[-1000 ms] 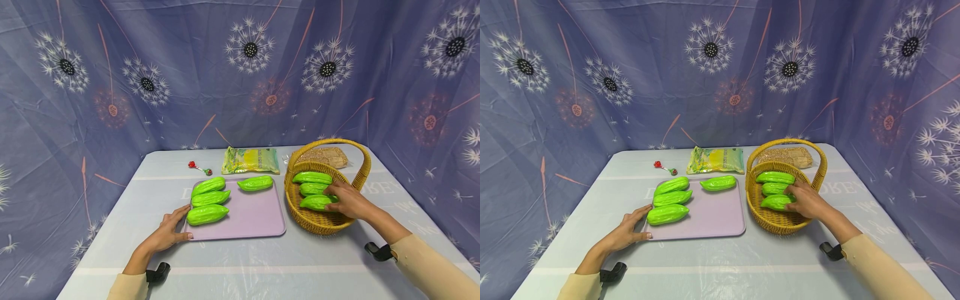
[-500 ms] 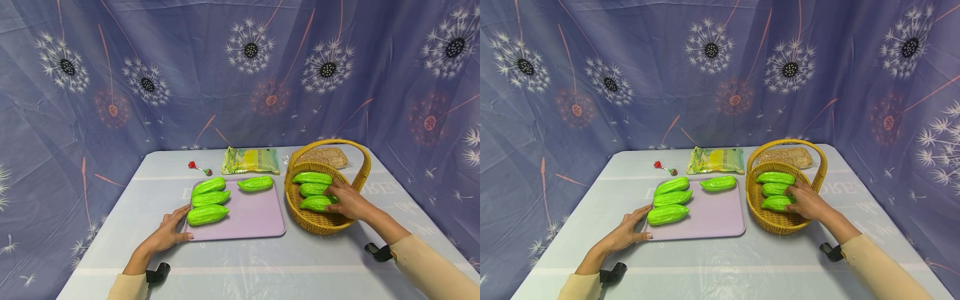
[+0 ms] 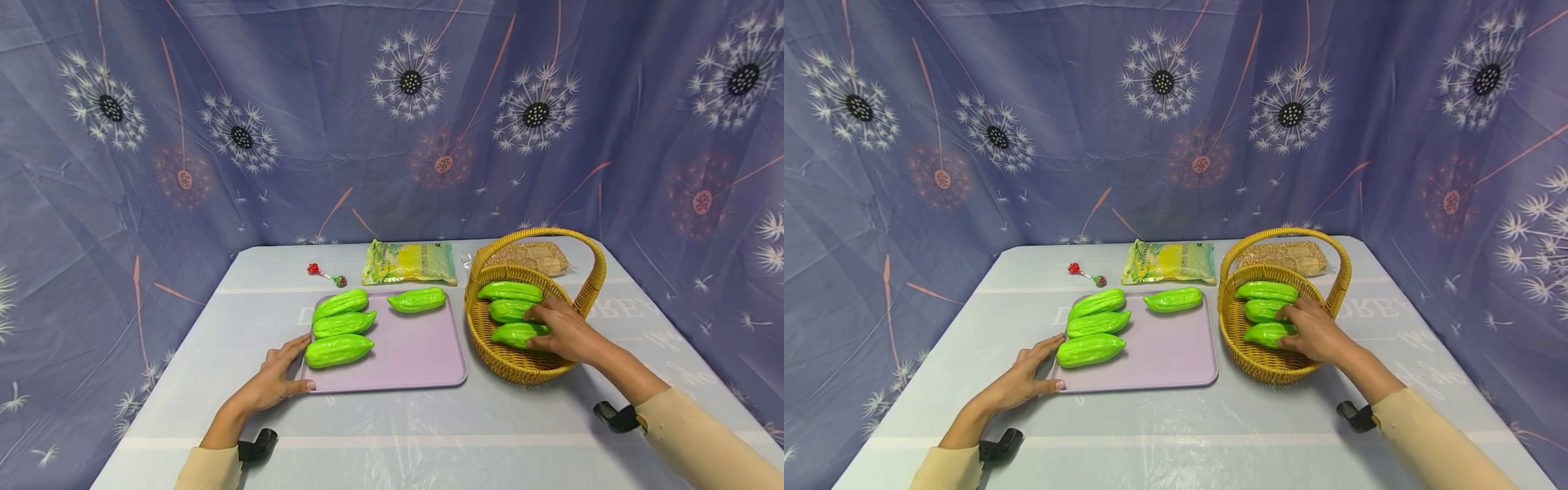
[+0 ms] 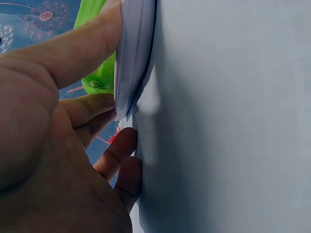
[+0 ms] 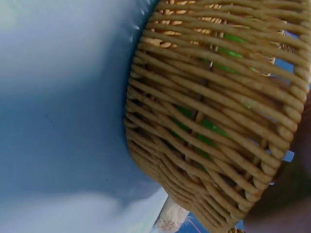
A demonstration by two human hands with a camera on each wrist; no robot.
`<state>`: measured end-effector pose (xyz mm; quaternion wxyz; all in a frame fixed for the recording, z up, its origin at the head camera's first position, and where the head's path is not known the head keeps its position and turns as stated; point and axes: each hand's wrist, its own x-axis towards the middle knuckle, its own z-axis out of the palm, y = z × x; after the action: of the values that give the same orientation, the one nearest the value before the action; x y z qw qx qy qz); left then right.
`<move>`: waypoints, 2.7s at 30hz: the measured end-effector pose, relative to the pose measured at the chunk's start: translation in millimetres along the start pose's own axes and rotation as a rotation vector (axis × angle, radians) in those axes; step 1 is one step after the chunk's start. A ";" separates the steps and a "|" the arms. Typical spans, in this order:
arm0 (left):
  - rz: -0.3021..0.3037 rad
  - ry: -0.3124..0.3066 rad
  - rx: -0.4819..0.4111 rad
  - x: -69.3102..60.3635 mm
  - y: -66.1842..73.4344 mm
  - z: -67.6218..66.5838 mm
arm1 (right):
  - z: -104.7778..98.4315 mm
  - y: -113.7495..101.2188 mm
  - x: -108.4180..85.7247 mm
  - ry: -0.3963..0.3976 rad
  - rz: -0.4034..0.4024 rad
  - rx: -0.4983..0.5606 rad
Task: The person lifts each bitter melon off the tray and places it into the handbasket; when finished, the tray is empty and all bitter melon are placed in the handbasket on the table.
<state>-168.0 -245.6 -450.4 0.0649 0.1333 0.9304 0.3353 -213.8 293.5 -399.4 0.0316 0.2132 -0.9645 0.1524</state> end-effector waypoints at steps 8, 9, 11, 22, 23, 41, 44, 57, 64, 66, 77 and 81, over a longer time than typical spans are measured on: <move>0.002 -0.001 -0.006 -0.4 -0.1 0.3 | 3.7 -6.0 -1.5 0.070 -0.053 -0.012; 0.001 -0.001 -0.004 -0.3 -0.1 0.1 | 3.9 -6.4 -1.8 0.077 -0.062 -0.016; -0.001 -0.002 -0.003 0.0 -0.1 -0.3 | 4.6 -6.7 -2.5 0.083 -0.070 -0.021; -0.014 -0.010 0.008 -0.3 1.1 -1.5 | 10.3 0.2 -3.0 0.083 -0.078 -0.058; -0.015 -0.010 0.007 -0.3 1.2 -1.5 | 11.1 0.8 -3.2 0.095 -0.087 -0.067; -0.015 -0.014 0.000 -0.3 2.8 -1.7 | 14.2 2.7 0.7 0.166 -0.150 -0.156; -0.019 -0.015 0.002 -0.1 2.3 -1.9 | 13.8 2.1 0.4 0.154 -0.128 -0.150; -0.009 -0.010 0.002 -1.0 2.0 -1.5 | 3.1 -6.7 0.4 0.109 -0.050 -0.058; -0.015 -0.012 0.010 0.1 0.7 -1.6 | -3.3 -17.1 -0.3 0.146 -0.078 -0.014; -0.016 -0.012 0.008 0.2 0.6 -1.6 | -4.7 -21.1 -0.2 0.158 -0.090 -0.010; -0.015 -0.012 0.013 0.6 -0.2 -1.4 | -10.1 -51.2 1.5 0.158 -0.101 0.082; -0.015 -0.011 0.015 0.4 -0.4 -1.3 | -10.5 -64.7 3.4 0.139 -0.108 0.106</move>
<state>-168.8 -246.6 -449.7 0.0716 0.1288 0.9335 0.3268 -189.7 239.5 -370.9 0.0953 0.2552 -0.9377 0.2158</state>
